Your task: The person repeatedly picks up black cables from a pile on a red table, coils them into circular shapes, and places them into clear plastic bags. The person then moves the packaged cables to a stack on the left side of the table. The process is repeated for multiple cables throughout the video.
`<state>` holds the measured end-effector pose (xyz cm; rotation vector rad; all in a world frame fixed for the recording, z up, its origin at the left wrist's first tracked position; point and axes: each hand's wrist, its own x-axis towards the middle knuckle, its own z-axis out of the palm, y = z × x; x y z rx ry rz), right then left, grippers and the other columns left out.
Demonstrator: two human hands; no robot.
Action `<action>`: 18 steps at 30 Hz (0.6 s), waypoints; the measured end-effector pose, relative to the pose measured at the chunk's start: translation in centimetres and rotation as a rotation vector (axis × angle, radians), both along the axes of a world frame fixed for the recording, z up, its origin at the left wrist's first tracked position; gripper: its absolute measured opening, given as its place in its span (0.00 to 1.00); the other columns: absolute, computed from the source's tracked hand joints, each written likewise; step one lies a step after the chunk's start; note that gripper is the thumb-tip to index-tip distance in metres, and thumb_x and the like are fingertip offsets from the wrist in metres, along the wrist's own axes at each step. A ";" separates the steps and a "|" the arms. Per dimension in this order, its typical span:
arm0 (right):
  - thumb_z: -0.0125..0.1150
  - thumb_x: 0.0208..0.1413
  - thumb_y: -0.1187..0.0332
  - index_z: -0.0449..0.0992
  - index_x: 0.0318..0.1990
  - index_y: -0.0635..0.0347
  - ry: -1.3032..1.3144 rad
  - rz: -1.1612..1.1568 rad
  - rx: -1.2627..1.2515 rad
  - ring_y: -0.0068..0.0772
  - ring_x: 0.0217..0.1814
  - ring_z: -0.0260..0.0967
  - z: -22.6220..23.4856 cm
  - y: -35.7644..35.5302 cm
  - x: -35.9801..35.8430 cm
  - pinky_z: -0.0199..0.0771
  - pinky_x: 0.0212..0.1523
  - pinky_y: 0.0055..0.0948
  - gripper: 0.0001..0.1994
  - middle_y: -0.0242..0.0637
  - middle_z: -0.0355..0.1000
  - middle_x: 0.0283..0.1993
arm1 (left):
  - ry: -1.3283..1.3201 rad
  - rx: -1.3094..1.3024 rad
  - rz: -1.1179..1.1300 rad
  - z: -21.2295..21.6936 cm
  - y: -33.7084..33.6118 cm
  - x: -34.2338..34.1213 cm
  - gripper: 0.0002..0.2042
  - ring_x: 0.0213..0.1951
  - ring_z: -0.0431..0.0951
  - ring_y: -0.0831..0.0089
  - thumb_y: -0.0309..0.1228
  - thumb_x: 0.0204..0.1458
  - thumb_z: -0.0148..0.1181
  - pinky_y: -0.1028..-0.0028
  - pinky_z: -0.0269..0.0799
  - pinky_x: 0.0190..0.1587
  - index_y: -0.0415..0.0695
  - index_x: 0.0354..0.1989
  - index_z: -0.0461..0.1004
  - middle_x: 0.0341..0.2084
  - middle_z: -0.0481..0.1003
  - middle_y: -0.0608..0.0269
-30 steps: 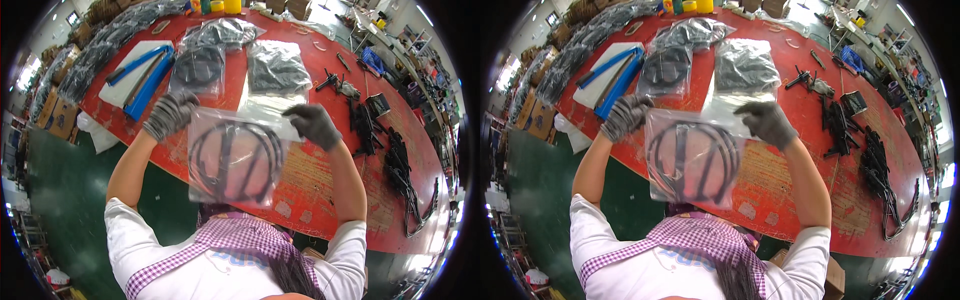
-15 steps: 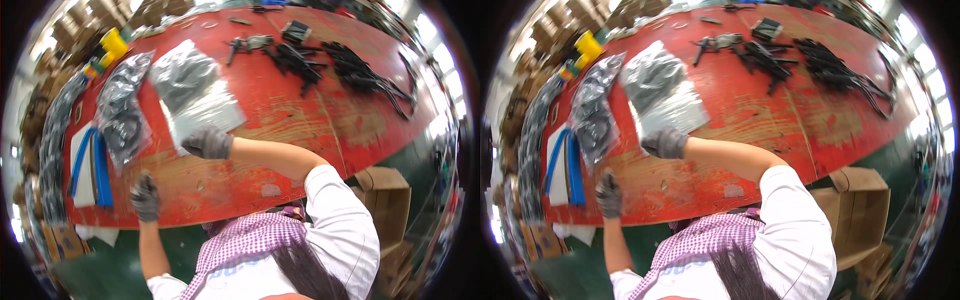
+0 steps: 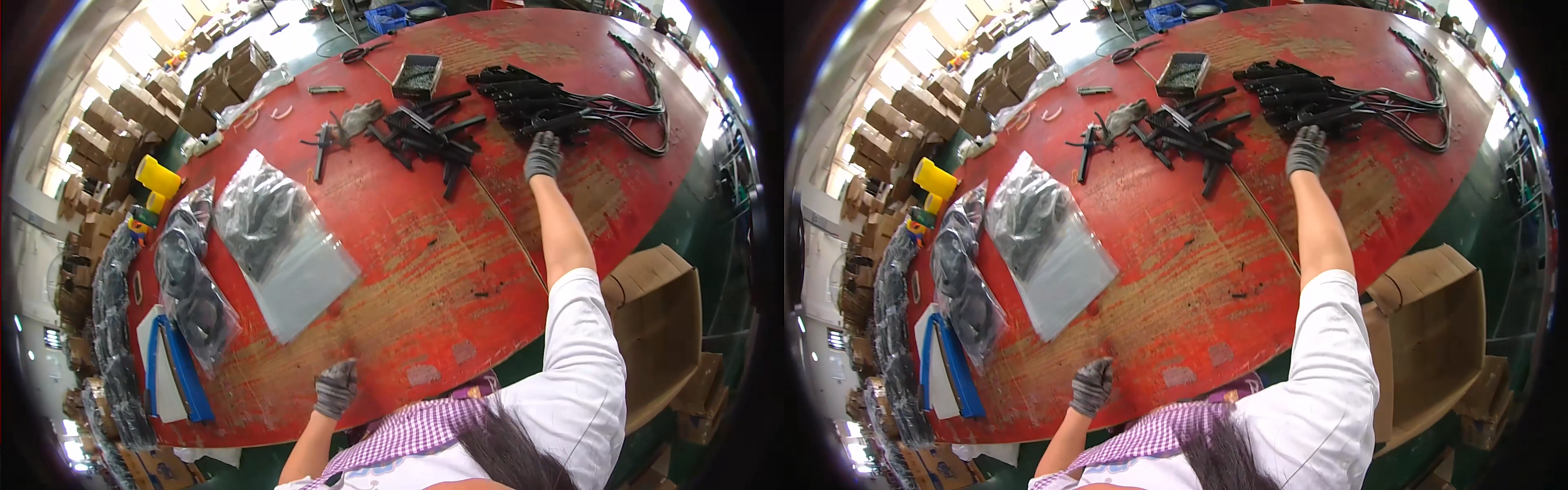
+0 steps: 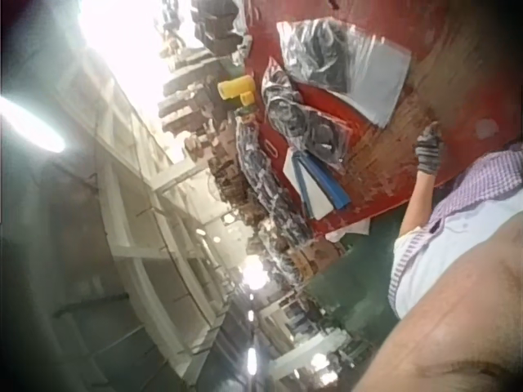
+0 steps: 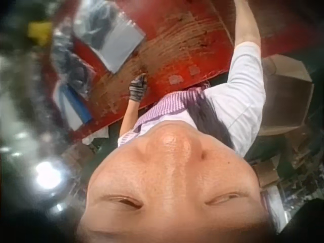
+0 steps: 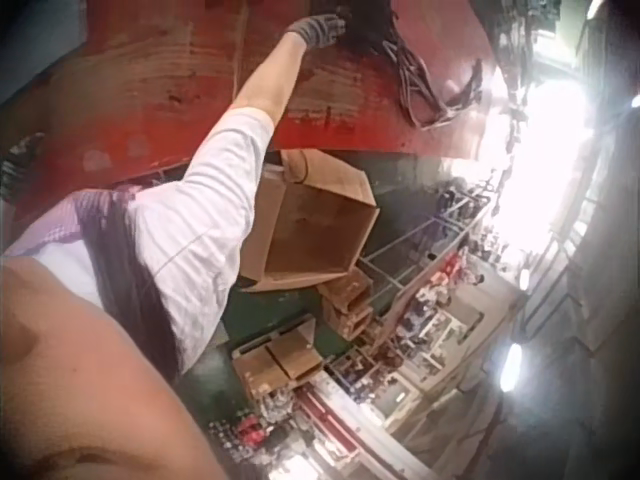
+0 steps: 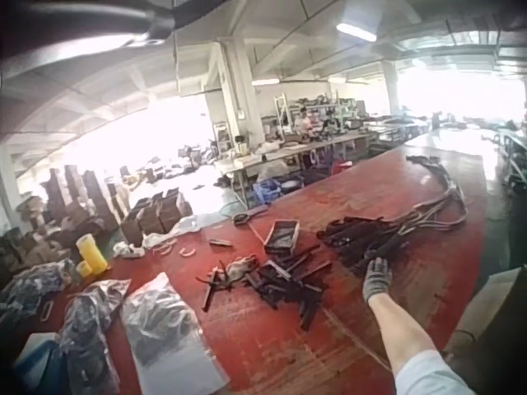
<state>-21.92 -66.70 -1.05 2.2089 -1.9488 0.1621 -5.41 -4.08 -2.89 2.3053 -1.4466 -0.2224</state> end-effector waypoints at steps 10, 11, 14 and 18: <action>0.41 0.53 0.65 0.65 0.54 0.52 0.097 0.089 0.028 0.39 0.70 0.36 4.3 -7.8 -1.3 0.37 0.65 0.48 0.19 0.34 0.51 0.64 | 0.015 0.140 0.231 3.0 0.7 1.0 0.07 0.31 0.75 0.53 0.32 0.49 0.51 0.61 0.71 0.34 0.46 0.34 0.73 0.28 0.75 0.51; 0.45 0.50 0.65 0.66 0.52 0.53 0.098 0.139 0.042 0.40 0.70 0.36 4.7 -7.6 -1.8 0.37 0.65 0.48 0.19 0.34 0.53 0.63 | 0.022 0.114 0.226 3.2 0.4 1.2 0.08 0.31 0.75 0.53 0.32 0.49 0.52 0.61 0.71 0.34 0.46 0.34 0.73 0.28 0.75 0.51; 0.60 0.37 0.59 0.73 0.38 0.49 0.108 0.369 -0.073 0.43 0.51 0.60 5.9 -4.7 -2.4 0.54 0.54 0.42 0.16 0.42 0.65 0.43 | -0.005 0.025 0.239 3.2 -1.6 1.9 0.06 0.30 0.75 0.53 0.33 0.48 0.54 0.61 0.71 0.32 0.46 0.32 0.73 0.26 0.75 0.52; 0.63 0.28 0.57 0.73 0.19 0.46 -0.253 1.082 -0.019 0.41 0.32 0.67 7.1 8.9 -1.0 0.64 0.34 0.39 0.09 0.37 0.68 0.23 | -0.039 0.011 0.176 3.8 -7.9 3.7 0.06 0.28 0.75 0.53 0.32 0.47 0.55 0.61 0.71 0.30 0.45 0.32 0.72 0.24 0.74 0.53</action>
